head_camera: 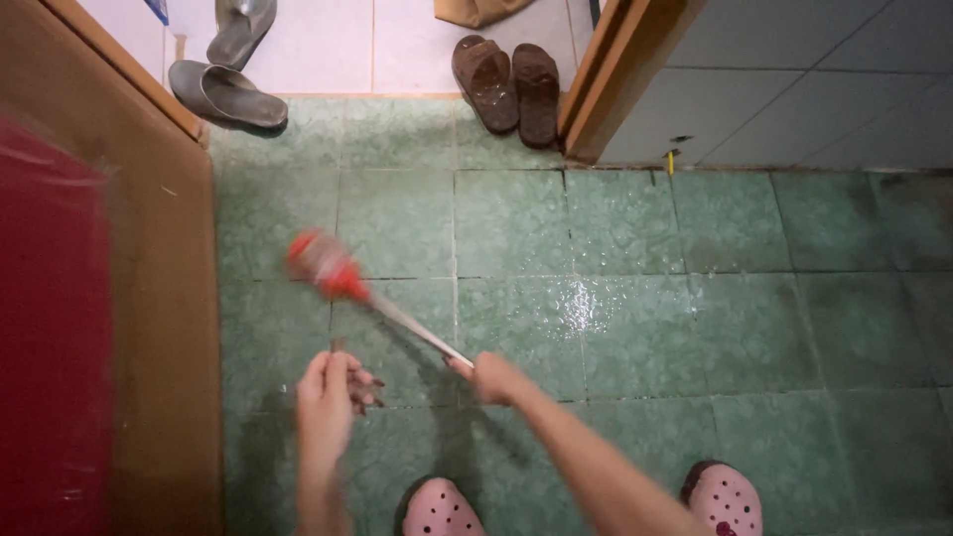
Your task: The person mops a green tiled floor using a red mop with a long handle. They move the mop back and forth across the floor, focusing on a small area near the doorway where slippers and a towel are visible.
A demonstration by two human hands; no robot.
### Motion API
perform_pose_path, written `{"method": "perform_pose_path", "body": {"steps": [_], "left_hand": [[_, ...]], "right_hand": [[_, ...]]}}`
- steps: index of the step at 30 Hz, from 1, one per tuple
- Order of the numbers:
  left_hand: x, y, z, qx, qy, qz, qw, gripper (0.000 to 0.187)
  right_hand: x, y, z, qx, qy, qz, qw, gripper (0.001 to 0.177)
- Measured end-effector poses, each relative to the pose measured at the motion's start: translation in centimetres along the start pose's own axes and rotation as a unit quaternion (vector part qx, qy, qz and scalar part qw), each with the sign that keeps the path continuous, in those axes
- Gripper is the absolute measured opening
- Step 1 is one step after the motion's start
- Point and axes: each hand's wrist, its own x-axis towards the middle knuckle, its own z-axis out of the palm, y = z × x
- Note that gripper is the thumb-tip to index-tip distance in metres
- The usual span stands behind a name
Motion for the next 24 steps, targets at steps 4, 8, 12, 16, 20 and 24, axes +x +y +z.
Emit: {"method": "perform_pose_path", "body": {"steps": [4,8,12,16,20,24], "left_hand": [[0.6,-0.6,-0.3,-0.01,0.02,0.037,0.999,0.027],[-0.1,0.3,0.1,-0.01,-0.001,0.027,1.0,0.028],[-0.5,1.3,-1.6,0.035,0.029,0.009,0.999,0.026],[-0.3,1.3,-1.4,-0.023,0.054,0.008,0.998,0.027],[0.4,0.5,-1.1,-0.012,0.026,0.022,0.999,0.025],[0.1,0.6,-1.5,-0.012,0.044,0.015,0.999,0.027]], "right_hand": [[-1.4,-3.9,2.9,0.266,0.051,0.109,0.957,0.057],[-1.6,-1.0,0.2,-0.12,0.012,-0.015,0.993,0.059],[0.7,1.1,-0.1,-0.158,0.029,-0.097,0.982,0.045],[-1.2,-1.9,-0.6,0.204,0.115,0.14,0.962,0.071],[-1.4,4.0,-5.2,-0.13,0.026,0.022,0.991,0.059],[0.0,8.1,-4.6,0.027,0.097,0.089,0.991,0.059]]}}
